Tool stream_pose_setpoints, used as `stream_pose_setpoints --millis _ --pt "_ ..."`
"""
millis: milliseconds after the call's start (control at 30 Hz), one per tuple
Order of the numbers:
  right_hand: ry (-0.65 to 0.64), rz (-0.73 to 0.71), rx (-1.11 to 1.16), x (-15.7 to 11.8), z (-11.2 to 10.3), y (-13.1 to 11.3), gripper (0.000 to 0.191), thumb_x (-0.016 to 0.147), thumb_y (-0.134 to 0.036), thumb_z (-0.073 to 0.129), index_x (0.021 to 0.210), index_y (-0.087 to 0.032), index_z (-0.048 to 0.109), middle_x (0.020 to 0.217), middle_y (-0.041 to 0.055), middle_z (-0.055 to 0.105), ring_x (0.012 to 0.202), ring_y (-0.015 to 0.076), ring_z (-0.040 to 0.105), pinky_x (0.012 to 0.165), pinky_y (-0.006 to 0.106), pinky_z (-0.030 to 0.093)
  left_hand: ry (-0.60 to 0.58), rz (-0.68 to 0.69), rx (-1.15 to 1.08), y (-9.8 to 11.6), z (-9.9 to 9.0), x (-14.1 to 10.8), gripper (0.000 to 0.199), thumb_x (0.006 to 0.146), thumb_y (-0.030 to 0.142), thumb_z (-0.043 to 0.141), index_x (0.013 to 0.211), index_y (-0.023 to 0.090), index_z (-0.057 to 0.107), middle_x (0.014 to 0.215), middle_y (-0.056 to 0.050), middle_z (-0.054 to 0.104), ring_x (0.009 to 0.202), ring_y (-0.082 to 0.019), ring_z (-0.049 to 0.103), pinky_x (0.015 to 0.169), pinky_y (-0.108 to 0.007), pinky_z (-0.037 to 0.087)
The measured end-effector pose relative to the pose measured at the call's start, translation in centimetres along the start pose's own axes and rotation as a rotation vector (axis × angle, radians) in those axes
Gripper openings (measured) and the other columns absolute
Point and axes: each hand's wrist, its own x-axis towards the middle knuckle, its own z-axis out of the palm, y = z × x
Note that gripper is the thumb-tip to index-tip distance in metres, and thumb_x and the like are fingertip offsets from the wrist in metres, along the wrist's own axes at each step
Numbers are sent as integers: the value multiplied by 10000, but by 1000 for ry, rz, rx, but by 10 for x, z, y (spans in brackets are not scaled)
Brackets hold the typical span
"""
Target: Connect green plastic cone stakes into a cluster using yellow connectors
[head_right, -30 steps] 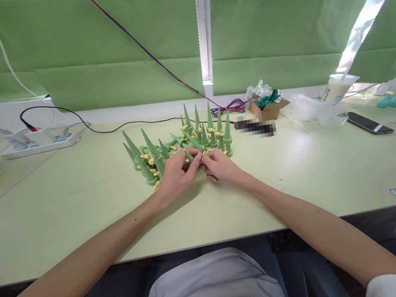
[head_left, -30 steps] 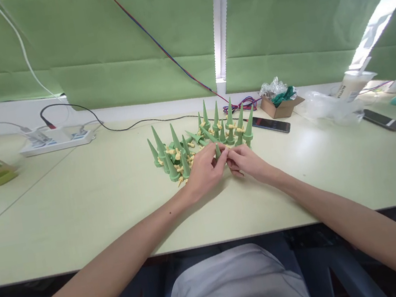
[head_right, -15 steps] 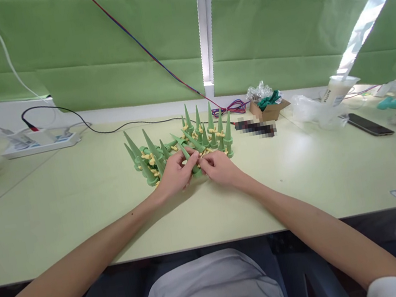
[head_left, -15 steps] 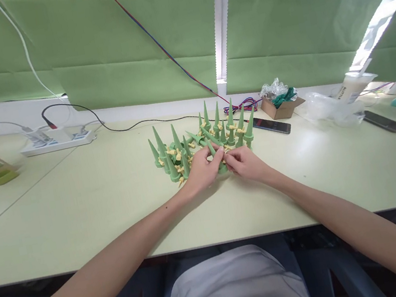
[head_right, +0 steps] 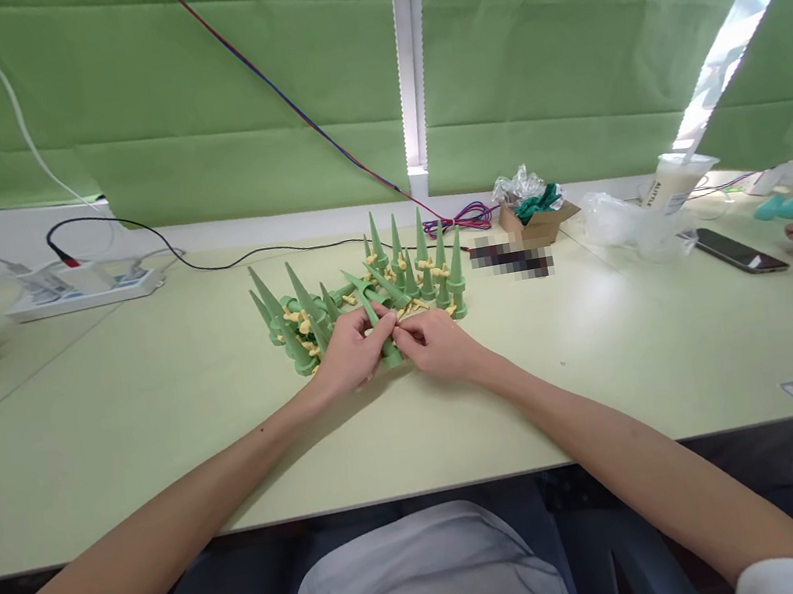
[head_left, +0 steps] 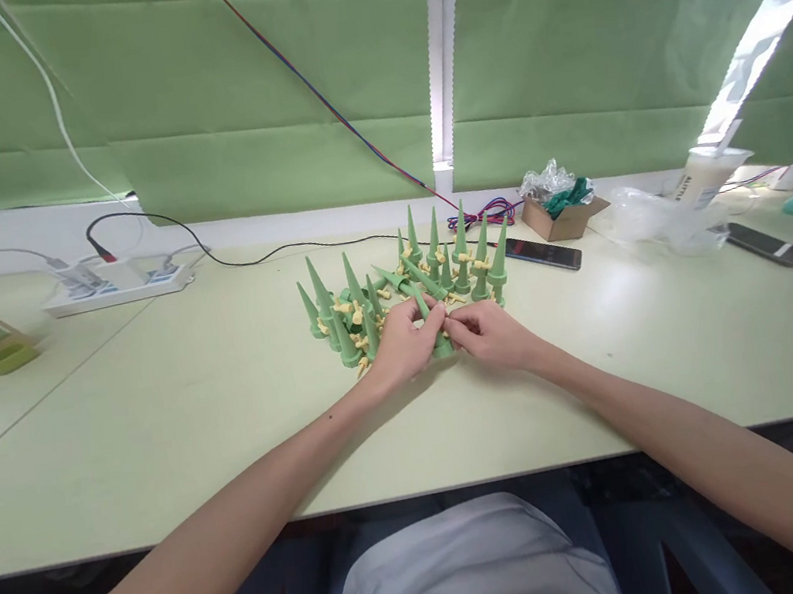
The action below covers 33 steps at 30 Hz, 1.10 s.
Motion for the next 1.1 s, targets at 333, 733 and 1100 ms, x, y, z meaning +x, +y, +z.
stream_pose_setpoints --millis 333,733,1100 --pt "-34 -72 -23 -3 3 0 363 920 -265 448 593 -220 297 540 -52 271 531 107 238 558 295 211 -62 -211 -69 4 1 2 368 941 396 645 662 215 489 361 93 345 223 -73 285 237 -215 120" --pt "-84 -130 -26 -6 5 2 353 928 -257 452 610 -215 304 541 -62 262 523 101 229 554 295 217 -155 -351 -37 7 -7 1 324 946 331 642 671 206 527 332 103 305 228 -58 219 264 -204 122" --pt "45 -138 -80 -2 9 2 374 927 -289 462 597 -221 300 517 -67 289 509 94 248 550 289 236 -96 -249 -74 -1 -1 4 513 965 559 576 624 226 385 352 74 318 265 -84 302 270 -213 187"
